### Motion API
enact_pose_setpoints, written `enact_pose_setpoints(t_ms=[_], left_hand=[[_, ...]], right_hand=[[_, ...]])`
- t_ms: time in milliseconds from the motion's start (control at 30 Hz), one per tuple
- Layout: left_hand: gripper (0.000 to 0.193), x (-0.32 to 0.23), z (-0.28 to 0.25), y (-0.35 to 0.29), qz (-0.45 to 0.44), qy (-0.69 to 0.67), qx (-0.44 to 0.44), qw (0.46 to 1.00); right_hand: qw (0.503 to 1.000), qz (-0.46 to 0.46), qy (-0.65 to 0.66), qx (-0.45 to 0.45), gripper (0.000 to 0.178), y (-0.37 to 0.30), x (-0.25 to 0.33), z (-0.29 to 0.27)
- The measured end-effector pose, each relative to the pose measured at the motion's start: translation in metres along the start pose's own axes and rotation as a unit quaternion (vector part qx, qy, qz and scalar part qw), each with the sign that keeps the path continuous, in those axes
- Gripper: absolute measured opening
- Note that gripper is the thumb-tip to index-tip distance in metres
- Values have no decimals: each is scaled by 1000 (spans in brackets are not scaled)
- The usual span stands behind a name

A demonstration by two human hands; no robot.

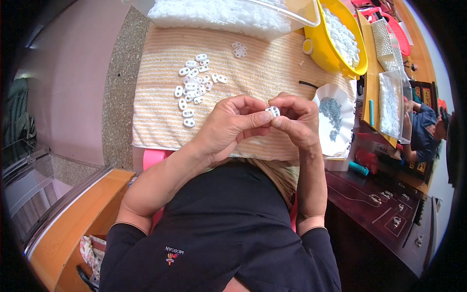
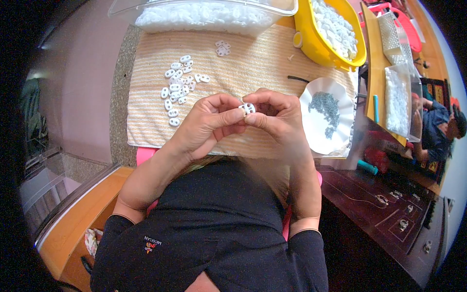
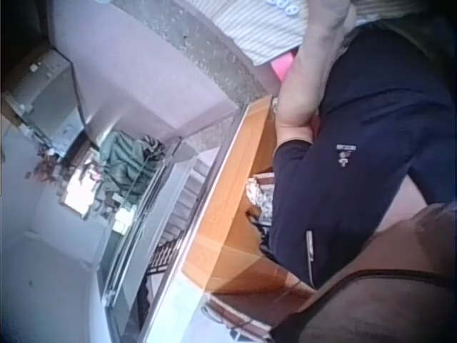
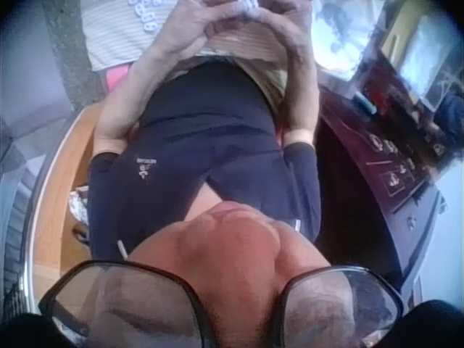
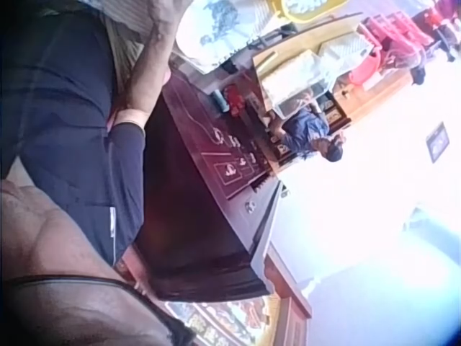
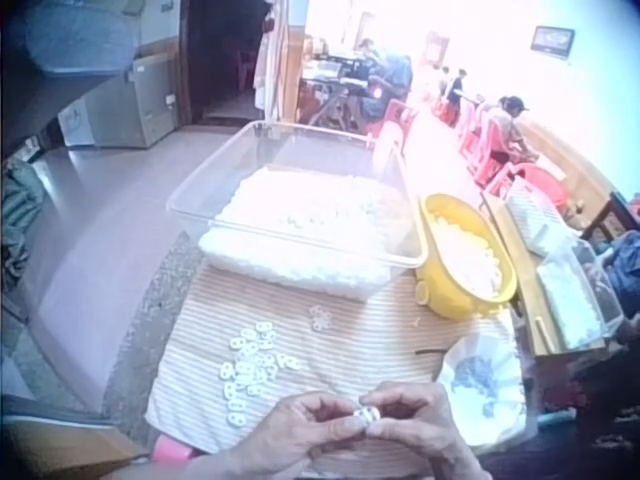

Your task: Manually assembling small white plastic components by inserting tiny blue pins into them.

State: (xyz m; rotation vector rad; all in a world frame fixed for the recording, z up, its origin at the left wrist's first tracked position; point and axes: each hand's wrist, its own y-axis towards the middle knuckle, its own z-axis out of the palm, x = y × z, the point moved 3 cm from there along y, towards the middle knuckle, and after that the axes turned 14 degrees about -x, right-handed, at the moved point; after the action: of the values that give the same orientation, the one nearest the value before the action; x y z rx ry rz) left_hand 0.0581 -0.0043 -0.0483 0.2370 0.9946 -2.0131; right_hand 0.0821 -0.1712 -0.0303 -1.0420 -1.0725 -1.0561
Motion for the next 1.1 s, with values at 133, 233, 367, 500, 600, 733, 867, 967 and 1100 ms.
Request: enact_pose_setpoints(t_ms=[133, 233, 367, 500, 600, 733, 867, 967, 1100], left_hand=[[13, 0, 1, 0, -1, -24, 34, 999], [12, -2, 1, -1, 5, -29, 53, 998], [10, -2, 2, -3, 11, -37, 80, 996], [9, -1, 4, -4, 26, -23, 80, 996], [9, -1, 4, -6, 32, -27, 92, 995], [9, 2, 3, -5, 38, -26, 86, 995], [9, 5, 4, -5, 39, -29, 83, 995], [9, 6, 6, -3, 24, -37, 87, 995], [8, 8, 3, -1, 11, -44, 111, 993]], right_hand=[[1000, -20, 19, 2, 31, 0, 4, 5], [999, -47, 19, -1, 33, -1, 4, 8], [999, -37, 27, -5, 34, -3, 7, 11], [999, -51, 15, 6, 35, -5, 8, 13], [998, -54, 17, 6, 36, -6, 10, 15], [996, -84, -20, 17, 36, -7, 10, 13], [993, -106, -13, 44, 27, -7, 12, 14], [995, -96, 15, 35, 26, -9, 13, 15], [997, -79, -7, 9, 30, -14, 17, 15]])
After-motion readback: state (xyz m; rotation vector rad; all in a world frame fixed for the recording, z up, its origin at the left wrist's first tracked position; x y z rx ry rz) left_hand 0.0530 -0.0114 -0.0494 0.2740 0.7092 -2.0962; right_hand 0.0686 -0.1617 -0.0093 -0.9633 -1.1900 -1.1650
